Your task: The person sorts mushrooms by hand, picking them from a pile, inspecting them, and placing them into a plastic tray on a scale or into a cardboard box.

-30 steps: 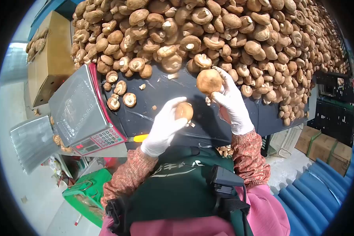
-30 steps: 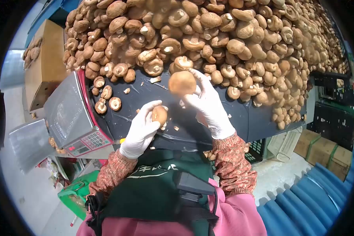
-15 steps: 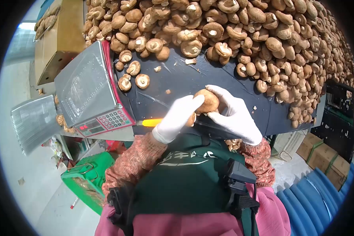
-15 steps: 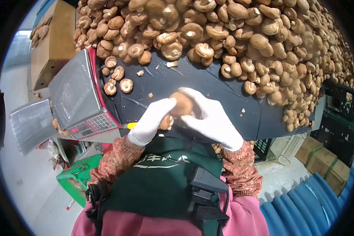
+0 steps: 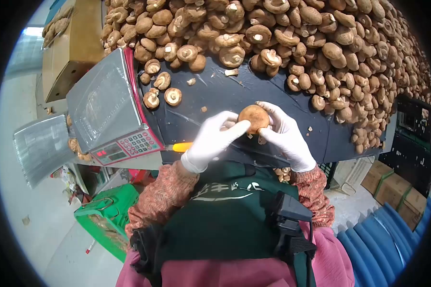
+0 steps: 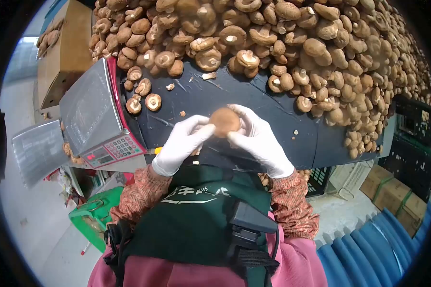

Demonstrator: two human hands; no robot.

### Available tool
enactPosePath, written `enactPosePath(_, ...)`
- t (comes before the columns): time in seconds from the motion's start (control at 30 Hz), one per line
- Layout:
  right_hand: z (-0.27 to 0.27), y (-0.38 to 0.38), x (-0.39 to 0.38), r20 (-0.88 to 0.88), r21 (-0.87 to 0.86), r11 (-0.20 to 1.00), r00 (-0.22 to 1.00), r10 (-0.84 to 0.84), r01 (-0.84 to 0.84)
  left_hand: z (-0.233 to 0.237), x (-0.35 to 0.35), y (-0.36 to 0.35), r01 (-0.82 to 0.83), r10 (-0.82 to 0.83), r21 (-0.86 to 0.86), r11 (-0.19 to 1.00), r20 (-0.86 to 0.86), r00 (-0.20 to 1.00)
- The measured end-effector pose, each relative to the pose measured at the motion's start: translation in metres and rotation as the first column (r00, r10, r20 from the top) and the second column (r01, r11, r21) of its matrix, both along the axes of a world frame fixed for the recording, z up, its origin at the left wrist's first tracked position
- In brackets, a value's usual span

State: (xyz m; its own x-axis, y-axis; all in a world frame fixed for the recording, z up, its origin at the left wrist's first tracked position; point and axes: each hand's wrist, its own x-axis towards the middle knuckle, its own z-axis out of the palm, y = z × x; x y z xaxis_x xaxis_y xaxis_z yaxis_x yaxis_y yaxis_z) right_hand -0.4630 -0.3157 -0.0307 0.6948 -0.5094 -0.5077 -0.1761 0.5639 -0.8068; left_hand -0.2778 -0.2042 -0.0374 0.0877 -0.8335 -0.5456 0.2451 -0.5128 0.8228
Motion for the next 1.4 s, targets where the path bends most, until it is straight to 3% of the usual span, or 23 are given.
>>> enactPosePath(0.07, 0.003, 0.003, 0.004, -0.023, -0.078, 0.993, 0.996, 0.087, -0.089, -0.003, -0.009, -0.002, -0.086, 0.089, -0.065, 0.994, 0.035, 0.995)
enactPosePath(0.17, -0.002, 0.005, 0.005, 0.013, -0.017, 0.992, 0.992, 0.122, -0.122, -0.01, -0.01, -0.001, -0.085, 0.091, -0.11, 0.99, 0.049, 0.995)
enactPosePath(0.27, -0.007, 0.002, 0.001, 0.016, 0.175, 0.978, 0.994, 0.11, -0.111, -0.003, 0.002, -0.002, 0.004, -0.004, 0.09, 0.996, -0.006, 1.0)
enactPosePath(0.37, -0.005, 0.006, 0.0, 0.053, 0.243, 0.969, 0.998, 0.024, -0.036, -0.028, 0.004, 0.01, -0.129, 0.136, 0.047, 0.991, -0.229, 0.964)
enactPosePath(0.4, -0.009, 0.006, -0.005, 0.077, 0.261, 0.965, 0.997, 0.008, -0.028, -0.027, 0.005, 0.012, -0.098, 0.103, 0.034, 0.995, -0.273, 0.956)
enactPosePath(0.47, -0.005, 0.002, -0.02, 0.037, 0.252, 0.968, 0.999, -0.002, -0.007, -0.018, 0.001, 0.008, -0.06, 0.059, 0.0, 0.998, -0.142, 0.988)
enactPosePath(0.57, 0.011, -0.007, -0.08, -0.161, 0.111, 0.994, 0.987, 0.031, -0.013, -0.01, 0.0, 0.003, 0.034, -0.028, 0.081, 0.996, -0.07, 0.997)
enactPosePath(0.63, 0.008, -0.009, -0.131, -0.278, -0.014, 1.0, 0.961, -0.009, 0.005, -0.02, -0.001, 0.004, 0.063, -0.063, 0.04, 0.997, -0.017, 0.998)
enactPosePath(0.73, 0.025, -0.008, -0.18, -0.49, -0.045, 0.997, 0.871, 0.028, -0.057, -0.019, -0.006, -0.002, 0.116, -0.112, 0.105, 0.988, -0.044, 0.993)
enactPosePath(0.77, 0.024, -0.001, -0.19, -0.586, -0.181, 0.965, 0.809, 0.05, -0.191, -0.018, -0.009, -0.005, 0.115, -0.109, 0.104, 0.988, -0.063, 0.992)
enactPosePath(0.8, 0.026, 0.0, -0.195, -0.756, -0.225, 0.839, 0.633, 0.17, -0.495, -0.016, -0.012, -0.006, 0.113, -0.106, 0.104, 0.988, -0.079, 0.991)
enactPosePath(0.83, 0.028, 0.001, -0.199, -0.892, -0.185, 0.633, 0.399, 0.213, -0.752, -0.015, -0.014, -0.008, 0.11, -0.101, 0.104, 0.988, -0.091, 0.991)
enactPosePath(0.87, 0.018, 0.006, -0.212, -0.922, -0.164, 0.532, 0.321, 0.217, -0.831, -0.02, -0.016, -0.006, 0.113, -0.104, 0.111, 0.987, -0.087, 0.991)
enactPosePath(0.9, 0.014, 0.007, -0.211, -0.956, 0.055, 0.469, 0.088, 0.279, -0.882, -0.019, -0.015, -0.006, 0.129, -0.12, 0.129, 0.983, -0.081, 0.989)
enactPosePath(0.97, -0.005, 0.011, -0.223, -0.953, 0.235, 0.372, -0.137, 0.27, -0.898, -0.018, -0.014, -0.005, 0.155, -0.144, 0.169, 0.973, -0.073, 0.987)
enactPosePath(1.07, -0.004, -0.003, -0.199, -0.959, -0.275, 0.339, 0.28, -0.036, -0.9, -0.022, -0.016, -0.004, 0.134, -0.124, 0.16, 0.978, -0.071, 0.99)
enactPosePath(1.13, -0.014, -0.022, -0.15, -0.742, -0.668, 0.246, 0.603, -0.295, -0.702, -0.021, -0.019, -0.003, 0.149, -0.139, 0.149, 0.978, -0.074, 0.988)
enactPosePath(1.17, -0.016, -0.032, -0.126, -0.685, -0.726, 0.253, 0.639, -0.35, -0.64, -0.019, -0.023, -0.005, 0.158, -0.148, 0.141, 0.977, -0.076, 0.986)
enactPosePath(1.23, -0.034, -0.057, -0.087, -0.549, -0.81, 0.072, 0.708, -0.444, -0.582, -0.016, -0.027, -0.006, 0.169, -0.16, 0.132, 0.977, -0.076, 0.984)
enactPosePath(1.4, -0.083, -0.108, -0.059, -0.497, -0.835, 0.016, 0.74, -0.454, -0.551, -0.013, -0.019, 0.004, 0.125, -0.119, 0.122, 0.985, -0.054, 0.991)
